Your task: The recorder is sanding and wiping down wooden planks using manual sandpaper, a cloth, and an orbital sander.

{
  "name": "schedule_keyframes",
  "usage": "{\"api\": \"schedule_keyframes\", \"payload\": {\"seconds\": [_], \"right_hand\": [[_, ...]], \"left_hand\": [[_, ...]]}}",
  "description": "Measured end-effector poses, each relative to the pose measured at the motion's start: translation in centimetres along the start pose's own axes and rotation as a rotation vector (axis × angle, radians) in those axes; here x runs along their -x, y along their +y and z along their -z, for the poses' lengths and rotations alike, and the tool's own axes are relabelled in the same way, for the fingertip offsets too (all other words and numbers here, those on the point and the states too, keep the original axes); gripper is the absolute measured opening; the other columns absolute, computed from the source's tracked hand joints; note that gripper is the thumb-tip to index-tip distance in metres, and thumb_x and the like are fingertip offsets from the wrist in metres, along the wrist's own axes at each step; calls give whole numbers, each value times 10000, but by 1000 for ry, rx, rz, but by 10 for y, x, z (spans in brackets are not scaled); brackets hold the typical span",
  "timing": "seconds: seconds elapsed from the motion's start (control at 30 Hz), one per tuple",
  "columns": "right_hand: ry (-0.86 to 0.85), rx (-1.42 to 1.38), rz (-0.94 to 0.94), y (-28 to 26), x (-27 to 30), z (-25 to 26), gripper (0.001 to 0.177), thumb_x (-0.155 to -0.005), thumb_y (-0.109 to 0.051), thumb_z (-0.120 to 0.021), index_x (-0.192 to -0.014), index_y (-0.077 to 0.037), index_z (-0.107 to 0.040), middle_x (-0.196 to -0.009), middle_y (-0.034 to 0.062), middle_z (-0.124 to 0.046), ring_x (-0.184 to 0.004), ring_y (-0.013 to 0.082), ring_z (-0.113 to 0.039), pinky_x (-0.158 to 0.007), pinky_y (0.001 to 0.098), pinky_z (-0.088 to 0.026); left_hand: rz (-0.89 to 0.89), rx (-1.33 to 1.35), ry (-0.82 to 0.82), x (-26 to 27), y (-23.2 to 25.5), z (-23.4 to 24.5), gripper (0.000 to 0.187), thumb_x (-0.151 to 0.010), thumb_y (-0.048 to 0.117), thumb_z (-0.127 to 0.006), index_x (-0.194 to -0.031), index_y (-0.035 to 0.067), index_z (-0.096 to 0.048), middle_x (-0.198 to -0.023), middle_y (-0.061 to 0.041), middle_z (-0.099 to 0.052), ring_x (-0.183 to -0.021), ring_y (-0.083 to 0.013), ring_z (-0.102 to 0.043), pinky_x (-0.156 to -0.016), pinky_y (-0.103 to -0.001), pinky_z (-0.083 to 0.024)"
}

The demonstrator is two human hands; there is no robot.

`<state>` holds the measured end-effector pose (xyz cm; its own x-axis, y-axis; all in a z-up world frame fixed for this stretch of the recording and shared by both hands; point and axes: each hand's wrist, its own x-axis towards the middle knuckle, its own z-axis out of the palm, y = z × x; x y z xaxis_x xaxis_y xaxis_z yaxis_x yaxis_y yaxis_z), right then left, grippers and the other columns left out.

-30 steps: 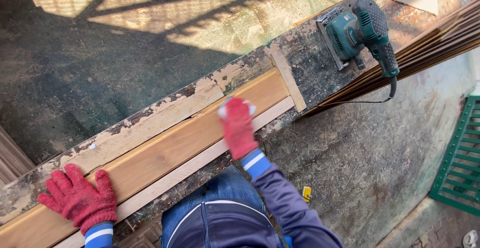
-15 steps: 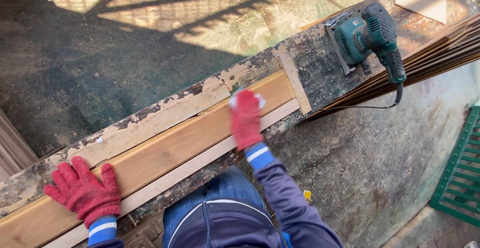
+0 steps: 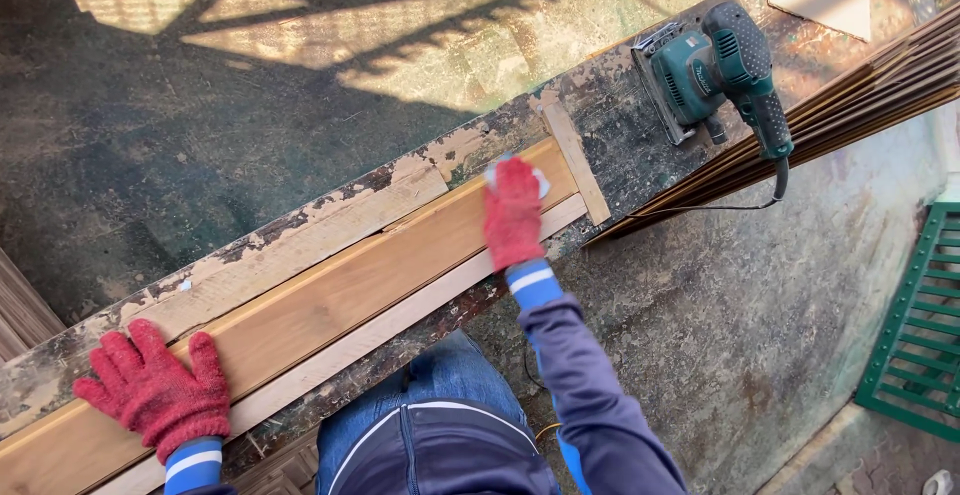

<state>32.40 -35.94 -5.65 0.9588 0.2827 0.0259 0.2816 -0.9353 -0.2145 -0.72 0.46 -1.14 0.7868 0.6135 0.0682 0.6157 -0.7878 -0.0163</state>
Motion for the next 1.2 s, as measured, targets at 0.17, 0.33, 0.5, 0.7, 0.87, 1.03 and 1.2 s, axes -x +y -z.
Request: {"api": "schedule_keyframes", "payload": {"seconds": [0.17,0.33,0.5,0.7,0.87,1.03,1.2], "right_hand": [[-84,-369,490,-62,71,27,673,-839,-146,-736,-1457,-26,-498,-1592,209,-436,-1505,386,-382,-1275,540,-259],[143,12,44,51,-31,47,288,-906,-13,-690,-1177,-17,-595,-1168,169,-638,-1029,303,-662,-951,411,-578],[-59,111,69,-33,37,3,534,-922,-150,-565,-1430,-1,-491,-1469,160,-502,-1381,339,-465,-1230,448,-322],[-59,-209,445,-56,46,54,530,-808,-99,-735,-1312,-92,-572,-1345,114,-555,-1244,293,-506,-1120,447,-396],[-42,159,-60,59,-5,2,529,-1014,-254,-581,-1530,-187,-491,-1624,54,-431,-1507,278,-361,-1263,515,-207],[-105,-290,443,-106,83,23,595,-831,-94,-694,-1382,42,-519,-1425,235,-561,-1371,395,-507,-1268,515,-294],[-36,-24,559,-38,25,45,481,-876,-54,-645,-1334,-168,-550,-1453,30,-354,-1357,241,-358,-1158,438,-310]], "left_hand": [[3,-25,-24,1,-6,-8,793,-1109,455,-573,-1609,-158,-636,-1677,-435,-516,-1571,-581,-356,-1297,-632,-65],[4,-2,-10,-1,4,1,749,-1105,428,-575,-1565,-162,-623,-1622,-441,-529,-1519,-595,-384,-1262,-652,-95],[13,-9,-14,-5,2,-3,754,-1086,429,-593,-1568,-150,-637,-1630,-434,-535,-1531,-583,-378,-1274,-640,-88],[-12,-1,-2,-10,6,7,733,-1081,419,-592,-1538,-152,-629,-1599,-427,-538,-1502,-576,-391,-1258,-646,-109],[24,-34,-24,-5,5,5,741,-1065,446,-593,-1541,-119,-643,-1594,-410,-553,-1497,-565,-412,-1262,-652,-114],[12,8,-12,-3,3,1,792,-1090,460,-578,-1577,-162,-634,-1616,-454,-536,-1520,-598,-386,-1277,-642,-83],[-7,15,-11,-6,5,6,760,-1053,406,-607,-1556,-163,-633,-1602,-446,-539,-1494,-593,-395,-1259,-646,-106]]}}
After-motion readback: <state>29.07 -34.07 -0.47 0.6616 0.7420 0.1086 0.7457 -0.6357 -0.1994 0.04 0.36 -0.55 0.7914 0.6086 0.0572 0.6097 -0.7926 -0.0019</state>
